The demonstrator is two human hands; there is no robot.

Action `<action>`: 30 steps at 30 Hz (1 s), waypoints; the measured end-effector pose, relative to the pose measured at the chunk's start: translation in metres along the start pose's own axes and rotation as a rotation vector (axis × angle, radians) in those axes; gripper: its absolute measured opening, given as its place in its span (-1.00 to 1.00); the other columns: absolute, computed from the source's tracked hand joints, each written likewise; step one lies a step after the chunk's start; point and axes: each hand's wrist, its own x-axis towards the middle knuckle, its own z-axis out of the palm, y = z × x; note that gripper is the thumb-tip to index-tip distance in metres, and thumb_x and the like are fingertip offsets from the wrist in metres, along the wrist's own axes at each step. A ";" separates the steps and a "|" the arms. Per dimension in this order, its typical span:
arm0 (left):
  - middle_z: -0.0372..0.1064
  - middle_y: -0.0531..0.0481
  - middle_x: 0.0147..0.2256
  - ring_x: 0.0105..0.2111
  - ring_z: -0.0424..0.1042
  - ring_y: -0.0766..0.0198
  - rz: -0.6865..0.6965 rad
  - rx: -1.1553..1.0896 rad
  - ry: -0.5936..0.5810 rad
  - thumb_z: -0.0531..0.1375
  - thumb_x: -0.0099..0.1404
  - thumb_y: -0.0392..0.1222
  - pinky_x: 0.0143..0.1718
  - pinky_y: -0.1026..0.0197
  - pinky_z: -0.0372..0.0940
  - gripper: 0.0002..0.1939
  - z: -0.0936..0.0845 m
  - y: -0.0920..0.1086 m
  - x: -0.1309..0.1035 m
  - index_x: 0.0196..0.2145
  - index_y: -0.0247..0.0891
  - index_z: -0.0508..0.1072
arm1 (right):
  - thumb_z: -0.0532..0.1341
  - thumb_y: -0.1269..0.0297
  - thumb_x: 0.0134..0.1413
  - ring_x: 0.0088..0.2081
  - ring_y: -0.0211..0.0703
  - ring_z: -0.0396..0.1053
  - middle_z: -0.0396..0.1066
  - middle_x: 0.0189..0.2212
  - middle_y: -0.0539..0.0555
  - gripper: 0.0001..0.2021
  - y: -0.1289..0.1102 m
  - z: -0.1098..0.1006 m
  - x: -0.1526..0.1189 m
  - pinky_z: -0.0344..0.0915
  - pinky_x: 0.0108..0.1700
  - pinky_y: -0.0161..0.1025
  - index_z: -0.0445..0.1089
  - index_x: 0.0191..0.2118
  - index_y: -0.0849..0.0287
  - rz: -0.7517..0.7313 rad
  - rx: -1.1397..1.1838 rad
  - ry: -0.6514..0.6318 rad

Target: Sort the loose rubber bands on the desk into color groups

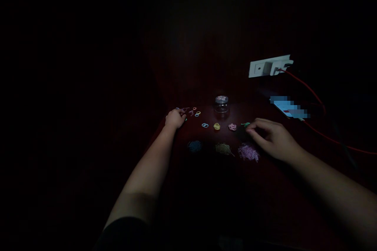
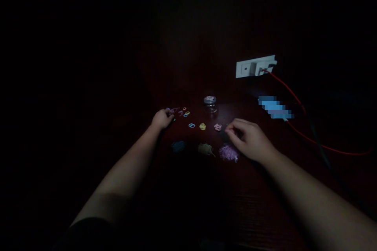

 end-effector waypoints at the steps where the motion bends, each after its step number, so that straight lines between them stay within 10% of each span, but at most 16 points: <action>1: 0.50 -0.16 0.05 0.03 0.46 0.03 0.007 0.020 -0.012 0.18 0.34 -0.05 0.08 0.05 0.31 -0.66 0.004 0.005 0.008 0.01 -0.11 0.56 | 0.18 0.25 0.25 -0.37 -0.14 0.40 0.44 -0.42 0.06 -0.86 0.001 0.000 0.000 0.32 -0.29 -0.17 0.43 -0.33 0.12 -0.002 -0.004 -0.003; 10: 0.58 -0.16 -0.08 0.00 0.48 -0.05 -0.040 0.104 -0.076 0.22 0.28 0.10 0.08 -0.04 0.26 -0.68 0.021 0.019 0.052 -0.17 -0.11 0.63 | 0.19 0.25 0.26 -0.40 -0.14 0.40 0.43 -0.43 0.05 -0.86 -0.002 -0.005 -0.001 0.32 -0.35 -0.17 0.43 -0.33 0.09 0.027 -0.028 -0.019; 30: 0.59 -0.09 -0.11 -0.08 0.51 0.07 0.027 0.041 -0.014 0.18 0.35 0.06 -0.01 0.12 0.31 -0.71 0.021 0.001 0.050 -0.14 -0.06 0.63 | 0.20 0.19 0.24 -0.42 -0.12 0.41 0.44 -0.44 0.06 -0.83 -0.005 -0.008 0.001 0.34 -0.37 -0.14 0.44 -0.37 0.06 0.050 -0.031 -0.002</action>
